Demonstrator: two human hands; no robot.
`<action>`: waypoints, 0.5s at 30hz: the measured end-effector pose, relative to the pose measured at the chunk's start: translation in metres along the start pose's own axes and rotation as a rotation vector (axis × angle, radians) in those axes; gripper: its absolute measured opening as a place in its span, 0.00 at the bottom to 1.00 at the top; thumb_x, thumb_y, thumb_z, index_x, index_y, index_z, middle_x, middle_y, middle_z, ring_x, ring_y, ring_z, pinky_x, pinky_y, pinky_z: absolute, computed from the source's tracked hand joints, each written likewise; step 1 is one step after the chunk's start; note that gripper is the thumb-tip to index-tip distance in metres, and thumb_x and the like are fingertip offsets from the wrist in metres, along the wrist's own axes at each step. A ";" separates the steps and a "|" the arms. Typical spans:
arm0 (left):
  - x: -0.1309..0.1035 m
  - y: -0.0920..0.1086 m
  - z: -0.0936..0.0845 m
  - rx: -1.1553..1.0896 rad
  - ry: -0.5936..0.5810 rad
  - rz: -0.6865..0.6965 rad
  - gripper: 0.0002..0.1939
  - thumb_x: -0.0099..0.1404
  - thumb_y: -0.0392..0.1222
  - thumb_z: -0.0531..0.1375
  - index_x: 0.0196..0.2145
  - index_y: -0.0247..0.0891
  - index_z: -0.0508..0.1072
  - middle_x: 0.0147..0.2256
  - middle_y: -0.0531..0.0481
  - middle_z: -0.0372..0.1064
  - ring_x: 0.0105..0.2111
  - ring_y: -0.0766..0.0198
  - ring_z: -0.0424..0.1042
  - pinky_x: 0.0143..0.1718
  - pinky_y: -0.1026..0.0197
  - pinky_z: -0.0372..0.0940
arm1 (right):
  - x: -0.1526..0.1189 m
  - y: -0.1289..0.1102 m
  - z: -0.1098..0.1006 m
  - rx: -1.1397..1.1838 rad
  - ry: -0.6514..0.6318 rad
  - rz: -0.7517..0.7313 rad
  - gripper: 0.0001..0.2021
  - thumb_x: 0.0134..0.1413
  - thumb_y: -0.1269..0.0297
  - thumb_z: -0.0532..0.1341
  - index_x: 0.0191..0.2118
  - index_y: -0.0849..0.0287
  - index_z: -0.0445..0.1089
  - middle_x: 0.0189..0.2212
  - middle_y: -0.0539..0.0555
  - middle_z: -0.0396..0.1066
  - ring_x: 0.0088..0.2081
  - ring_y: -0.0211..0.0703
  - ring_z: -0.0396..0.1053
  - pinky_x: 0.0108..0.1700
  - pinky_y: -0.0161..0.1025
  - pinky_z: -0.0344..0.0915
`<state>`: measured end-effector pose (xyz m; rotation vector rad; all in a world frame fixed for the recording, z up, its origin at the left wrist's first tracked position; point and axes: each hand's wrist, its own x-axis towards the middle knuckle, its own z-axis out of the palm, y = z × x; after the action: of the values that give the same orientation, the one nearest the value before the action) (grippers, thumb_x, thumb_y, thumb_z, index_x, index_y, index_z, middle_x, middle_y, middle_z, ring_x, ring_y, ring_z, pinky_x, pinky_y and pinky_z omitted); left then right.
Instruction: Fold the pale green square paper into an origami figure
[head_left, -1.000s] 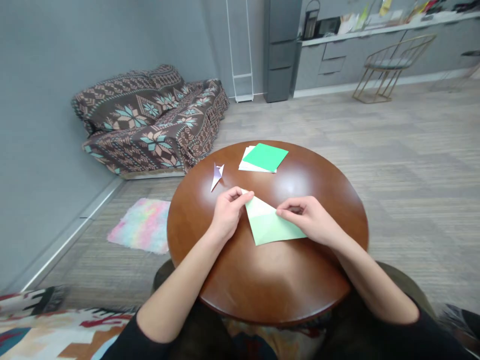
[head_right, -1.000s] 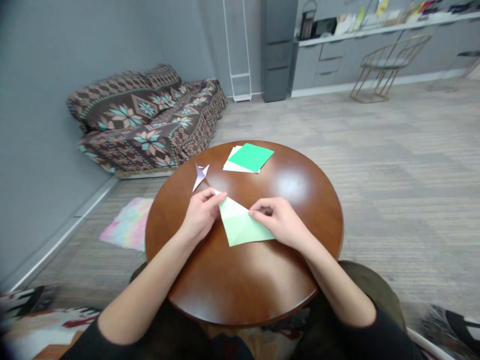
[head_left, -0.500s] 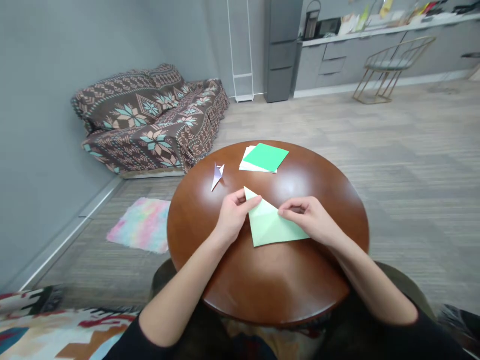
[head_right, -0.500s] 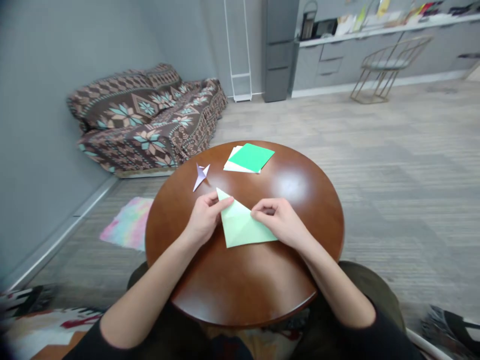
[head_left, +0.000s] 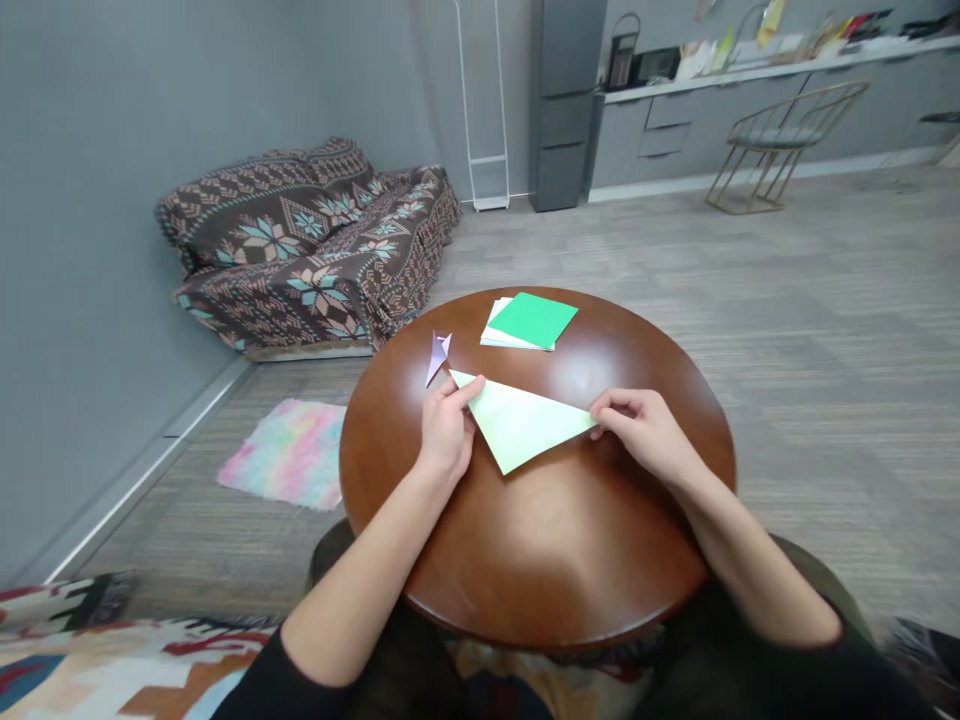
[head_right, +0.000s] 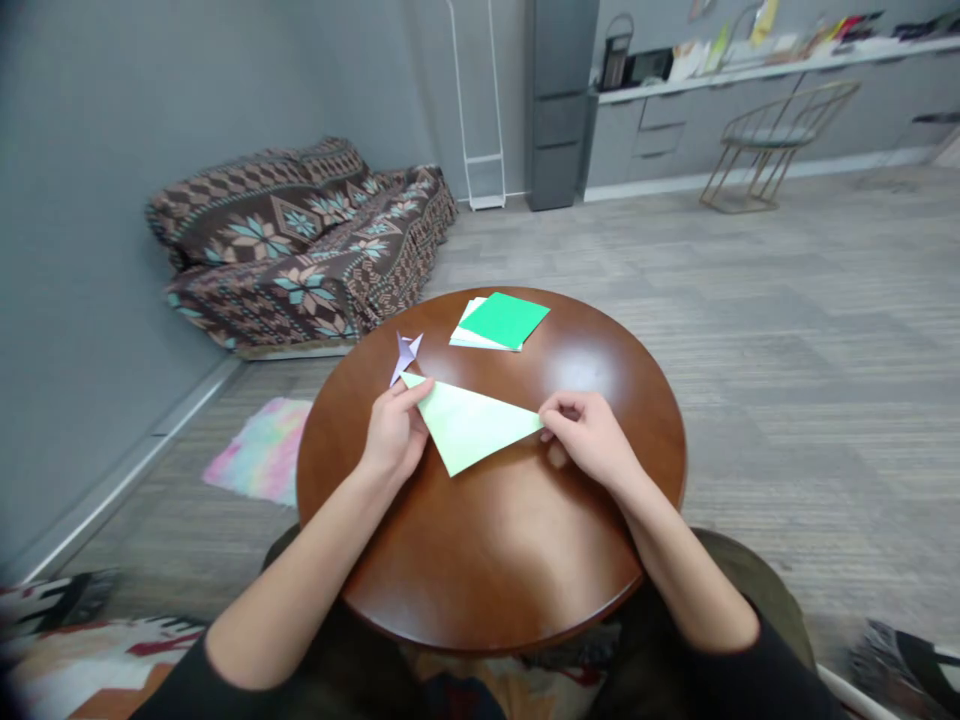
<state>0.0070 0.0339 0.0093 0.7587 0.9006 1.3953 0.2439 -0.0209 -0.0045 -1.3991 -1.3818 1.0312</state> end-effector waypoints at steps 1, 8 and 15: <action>0.000 0.000 0.000 -0.007 0.009 0.005 0.13 0.47 0.38 0.73 0.29 0.33 0.75 0.27 0.50 0.73 0.29 0.58 0.76 0.35 0.58 0.70 | 0.000 0.001 0.000 -0.010 0.013 -0.007 0.07 0.49 0.67 0.59 0.25 0.58 0.72 0.20 0.51 0.73 0.26 0.42 0.70 0.32 0.37 0.64; 0.009 0.000 -0.007 -0.052 0.111 0.032 0.12 0.48 0.38 0.71 0.30 0.35 0.73 0.26 0.50 0.73 0.28 0.60 0.74 0.34 0.60 0.70 | 0.003 0.007 -0.002 0.032 0.047 -0.039 0.08 0.49 0.67 0.58 0.22 0.58 0.69 0.19 0.50 0.69 0.25 0.41 0.68 0.33 0.37 0.64; 0.007 -0.002 -0.005 -0.060 0.036 -0.036 0.14 0.49 0.39 0.71 0.32 0.35 0.73 0.28 0.50 0.74 0.31 0.58 0.76 0.39 0.56 0.71 | 0.003 0.003 0.000 0.009 0.236 -0.173 0.09 0.56 0.60 0.62 0.39 0.58 0.75 0.39 0.56 0.77 0.43 0.48 0.74 0.46 0.42 0.67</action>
<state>0.0035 0.0400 0.0042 0.6709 0.8920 1.4016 0.2443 -0.0180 -0.0074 -1.3221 -1.2964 0.7345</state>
